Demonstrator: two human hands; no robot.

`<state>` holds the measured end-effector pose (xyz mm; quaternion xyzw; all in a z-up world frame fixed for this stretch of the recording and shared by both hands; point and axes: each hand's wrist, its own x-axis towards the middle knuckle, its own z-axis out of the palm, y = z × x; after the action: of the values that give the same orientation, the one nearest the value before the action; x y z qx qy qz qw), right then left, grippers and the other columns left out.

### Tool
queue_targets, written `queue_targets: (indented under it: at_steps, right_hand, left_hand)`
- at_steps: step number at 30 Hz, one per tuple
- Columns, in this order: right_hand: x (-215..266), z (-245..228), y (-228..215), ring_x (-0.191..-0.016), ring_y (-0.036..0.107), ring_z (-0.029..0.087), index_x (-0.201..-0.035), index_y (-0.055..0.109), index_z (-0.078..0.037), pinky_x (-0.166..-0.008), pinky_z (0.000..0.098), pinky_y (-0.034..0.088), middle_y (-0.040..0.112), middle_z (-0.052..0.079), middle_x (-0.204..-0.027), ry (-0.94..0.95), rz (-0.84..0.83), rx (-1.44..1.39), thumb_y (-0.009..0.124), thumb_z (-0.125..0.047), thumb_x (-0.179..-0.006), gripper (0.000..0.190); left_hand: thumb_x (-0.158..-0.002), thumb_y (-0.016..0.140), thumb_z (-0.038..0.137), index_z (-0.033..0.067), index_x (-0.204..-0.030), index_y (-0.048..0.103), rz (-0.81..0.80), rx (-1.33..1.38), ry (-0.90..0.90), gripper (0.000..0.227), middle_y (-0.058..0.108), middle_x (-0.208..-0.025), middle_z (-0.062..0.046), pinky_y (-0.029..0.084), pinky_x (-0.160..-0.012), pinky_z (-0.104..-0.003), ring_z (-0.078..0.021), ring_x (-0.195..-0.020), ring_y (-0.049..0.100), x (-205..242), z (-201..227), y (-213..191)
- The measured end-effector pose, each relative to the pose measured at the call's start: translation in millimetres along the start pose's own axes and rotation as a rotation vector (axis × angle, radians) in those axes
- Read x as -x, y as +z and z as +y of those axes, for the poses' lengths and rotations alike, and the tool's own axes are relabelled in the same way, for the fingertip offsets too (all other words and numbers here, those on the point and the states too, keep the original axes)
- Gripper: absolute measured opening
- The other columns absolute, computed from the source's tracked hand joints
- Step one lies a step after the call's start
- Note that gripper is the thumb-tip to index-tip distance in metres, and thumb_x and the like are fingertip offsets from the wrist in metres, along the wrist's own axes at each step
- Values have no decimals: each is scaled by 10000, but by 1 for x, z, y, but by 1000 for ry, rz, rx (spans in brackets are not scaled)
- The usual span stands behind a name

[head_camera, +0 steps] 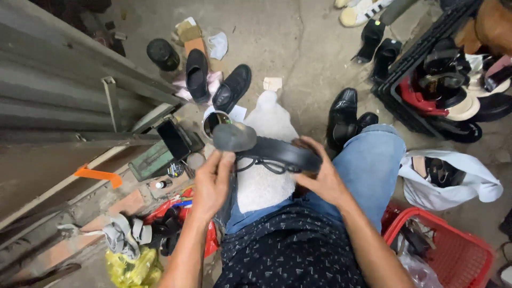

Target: Repairing and cleaning a sandal by applying adhesive with a brush and hammering the sole into place.

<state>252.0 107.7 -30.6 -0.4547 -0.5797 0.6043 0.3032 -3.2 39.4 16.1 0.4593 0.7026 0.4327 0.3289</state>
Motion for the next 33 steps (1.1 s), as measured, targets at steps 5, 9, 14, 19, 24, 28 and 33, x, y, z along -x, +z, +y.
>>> queue_targets:
  at_steps: [5,9,14,19,24,28,33]
  right_hand:
    - [3,2,-19,-1330,555,390,-1477,518,-50,-1135,547,415,607,195,-1437,-164,-40,137,913,-114,-710,866]
    - [-9,-34,-6,-1172,683,382,-1391,666,-195,-1013,517,546,757,129,-1233,-37,16,431,874,-111,-731,697]
    - [-9,-6,18,-877,743,281,-1447,555,-267,-851,470,530,765,36,-1226,-123,51,718,675,-209,-756,704]
    - [5,-6,22,-1023,762,310,-1463,527,-226,-842,458,571,746,95,-1275,-208,96,650,718,-157,-788,705]
    - [6,5,22,-1085,735,291,-1452,546,-249,-852,427,553,721,63,-1328,-191,122,669,691,-187,-809,662]
    - [20,-7,21,-532,681,200,-1415,588,-223,-663,380,528,783,36,-1150,-199,169,647,722,-266,-865,568]
    - [29,-2,20,-1003,737,405,-1306,716,-170,-854,506,584,780,187,-1096,-157,312,581,857,-115,-739,586]
  left_hand:
    - [-1006,629,129,52,-1177,736,-48,14,65,216,777,-1055,-180,569,-828,-477,-299,-999,712,12,-8,13]
    - [-1034,569,146,-48,-1345,633,1,-72,148,373,706,-1220,-284,565,-926,-546,-426,-1112,687,9,53,19]
    - [-1061,430,159,23,-1223,522,-127,-165,442,231,588,-1042,-113,478,-585,-383,-230,-829,580,44,32,30]
    - [-1046,440,125,-5,-1075,601,-183,-33,331,210,519,-792,-101,376,-583,-382,-211,-648,463,63,36,37]
    - [-1080,419,189,14,-989,602,-203,30,346,269,567,-844,-98,399,-650,-363,-228,-727,514,54,7,43]
    - [-1047,453,89,-22,-1017,595,-81,52,465,182,530,-805,-102,377,-598,-366,-228,-692,461,63,10,43]
    - [-945,658,68,75,-725,647,119,12,282,221,612,-606,-82,512,-559,-370,-257,-558,642,55,-43,36]
